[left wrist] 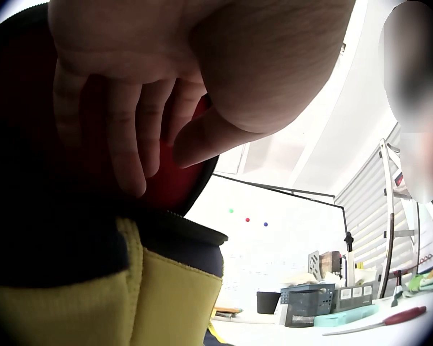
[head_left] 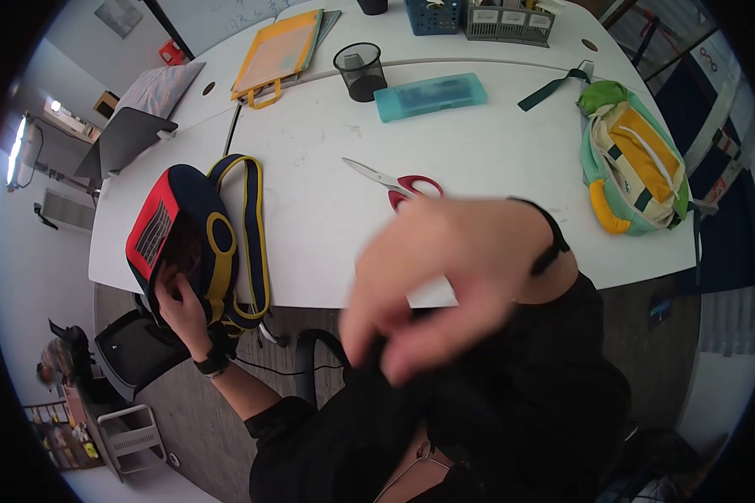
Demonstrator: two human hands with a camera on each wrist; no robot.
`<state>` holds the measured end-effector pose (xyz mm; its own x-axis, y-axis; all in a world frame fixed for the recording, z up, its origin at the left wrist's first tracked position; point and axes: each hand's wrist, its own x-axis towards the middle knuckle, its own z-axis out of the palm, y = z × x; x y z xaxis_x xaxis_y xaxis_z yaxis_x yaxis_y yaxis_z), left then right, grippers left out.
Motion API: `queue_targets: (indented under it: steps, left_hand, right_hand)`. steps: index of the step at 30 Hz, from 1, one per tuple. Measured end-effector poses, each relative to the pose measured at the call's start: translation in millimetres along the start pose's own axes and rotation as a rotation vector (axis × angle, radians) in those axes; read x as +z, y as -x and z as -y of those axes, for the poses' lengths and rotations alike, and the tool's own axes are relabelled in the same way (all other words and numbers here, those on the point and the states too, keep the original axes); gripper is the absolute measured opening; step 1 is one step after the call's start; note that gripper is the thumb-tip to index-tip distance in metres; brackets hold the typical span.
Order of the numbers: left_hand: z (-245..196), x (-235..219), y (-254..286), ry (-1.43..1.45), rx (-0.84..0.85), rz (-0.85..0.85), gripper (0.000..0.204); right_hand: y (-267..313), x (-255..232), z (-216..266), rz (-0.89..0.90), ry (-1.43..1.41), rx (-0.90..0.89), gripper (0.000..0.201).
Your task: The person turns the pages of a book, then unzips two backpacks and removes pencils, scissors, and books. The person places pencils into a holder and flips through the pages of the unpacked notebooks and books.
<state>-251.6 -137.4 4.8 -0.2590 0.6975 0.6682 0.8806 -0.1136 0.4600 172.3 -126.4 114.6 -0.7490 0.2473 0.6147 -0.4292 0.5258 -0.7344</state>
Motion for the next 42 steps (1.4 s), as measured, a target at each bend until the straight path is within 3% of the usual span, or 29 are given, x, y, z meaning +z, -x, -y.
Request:
queue_targets:
  steps: [2, 3, 5, 7, 9, 10, 12, 13, 15, 19, 24, 33, 37, 42]
  left_hand:
    - [0.5, 2.4, 4.1, 0.02, 0.004, -0.001, 0.033]
    - [0.2, 3.3, 5.8, 0.019, -0.009, 0.008, 0.033]
    - [1.9, 4.7, 9.8, 0.021, -0.027, 0.012, 0.033]
    - [5.1, 4.9, 12.5, 0.069, -0.029, 0.016, 0.035]
    - [6.7, 3.2, 13.8, 0.079, -0.061, 0.015, 0.037]
    - [7.3, 1.3, 14.3, 0.083, -0.089, 0.023, 0.039]
    - [1.7, -1.2, 14.9, 0.089, -0.089, 0.022, 0.04]
    - [-0.6, -1.5, 14.5, 0.093, -0.092, 0.02, 0.041]
    - [0.4, -1.8, 13.7, 0.086, -0.104, 0.03, 0.04]
    - [0.6, -2.2, 12.5, 0.051, -0.062, 0.024, 0.04]
    - [-1.5, -4.5, 12.6, 0.066, -0.091, 0.026, 0.04]
    - [6.1, -8.6, 15.0, 0.025, -0.074, 0.038, 0.037]
    - [6.7, -8.1, 14.7, 0.015, -0.064, 0.05, 0.037]
    - [0.2, -9.3, 13.7, 0.011, -0.09, 0.044, 0.036]
  right_hand:
    - [-2.5, -26.0, -0.1, -0.056, 0.347, 0.375, 0.016]
    - [1.6, -37.4, -19.0, -0.177, 0.378, 0.477, 0.017]
    - [13.9, -70.6, -57.1, -0.391, 0.545, 0.487, 0.018]
    - [33.4, -101.1, -86.1, -0.562, 0.783, 0.663, 0.02]
    - [59.7, -131.8, -115.5, -0.555, 0.926, 0.957, 0.03]
    - [78.9, -141.3, -134.7, -0.556, 0.927, 0.957, 0.03]
    - [106.6, -150.9, -157.9, -0.489, 1.313, 0.989, 0.047]
    - [113.9, -154.2, -161.2, -0.496, 1.316, 0.993, 0.047]
    - [119.6, -157.0, -160.0, -0.355, 1.152, 1.272, 0.06]
    - [132.7, -159.1, -168.1, -0.35, 1.176, 1.268, 0.06]
    - [136.2, -161.3, -170.9, -0.547, 1.242, 1.356, 0.055]
    - [130.3, -162.7, -166.6, -0.729, 1.294, 1.469, 0.041]
    - [131.7, -162.1, -172.6, -0.754, 1.371, 1.43, 0.042]
    - [137.3, -178.0, -153.1, -0.631, 1.251, 1.333, 0.037]
